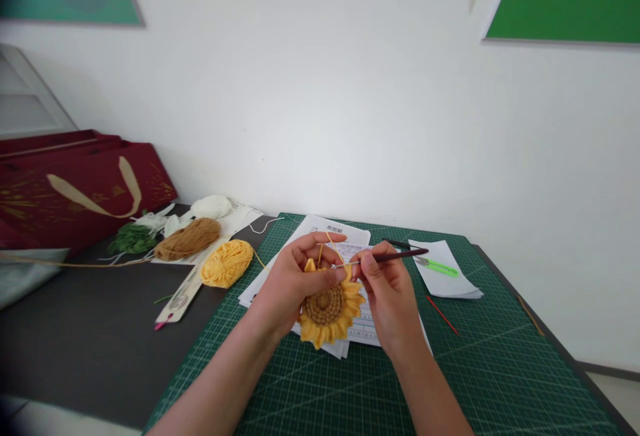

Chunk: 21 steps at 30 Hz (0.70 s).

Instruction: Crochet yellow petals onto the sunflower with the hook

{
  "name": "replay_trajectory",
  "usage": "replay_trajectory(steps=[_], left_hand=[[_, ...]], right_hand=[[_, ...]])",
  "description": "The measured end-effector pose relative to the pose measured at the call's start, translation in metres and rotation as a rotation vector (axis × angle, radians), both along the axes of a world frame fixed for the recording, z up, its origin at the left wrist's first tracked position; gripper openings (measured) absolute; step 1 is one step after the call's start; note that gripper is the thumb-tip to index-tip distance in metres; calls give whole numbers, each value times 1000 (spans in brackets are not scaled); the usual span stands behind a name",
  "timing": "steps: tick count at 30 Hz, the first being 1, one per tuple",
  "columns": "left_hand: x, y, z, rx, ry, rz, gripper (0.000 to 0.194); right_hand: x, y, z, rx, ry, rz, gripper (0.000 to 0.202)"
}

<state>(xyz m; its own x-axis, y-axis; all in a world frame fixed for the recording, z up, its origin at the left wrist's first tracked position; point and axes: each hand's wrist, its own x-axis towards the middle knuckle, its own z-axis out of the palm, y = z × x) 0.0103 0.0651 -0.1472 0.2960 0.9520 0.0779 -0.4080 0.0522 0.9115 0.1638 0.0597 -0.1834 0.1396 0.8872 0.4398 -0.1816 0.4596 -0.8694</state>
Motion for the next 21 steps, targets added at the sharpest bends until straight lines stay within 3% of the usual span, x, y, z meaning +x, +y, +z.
replay_trajectory(steps=[4, 8, 10, 12, 16, 21], left_hand=[[2, -1, 0, -44, -55, 57, 53], [4, -1, -2, -143, -169, -11, 57], [4, -1, -4, -185, -210, -83, 57], [4, 0, -4, -209, -222, -152, 57], [1, 0, -3, -207, -217, -253, 54], [-4, 1, 1, -148, -176, -312, 48]], right_hand=[[7, 0, -5, 156, -101, -100, 11], [18, -3, -5, 666, -620, -379, 32], [17, -3, -3, 797, -679, -431, 38], [13, -3, 0, 731, -511, -390, 29], [4, -4, 3, 428, -121, -143, 3], [7, -9, 9, 245, 99, -4, 8]])
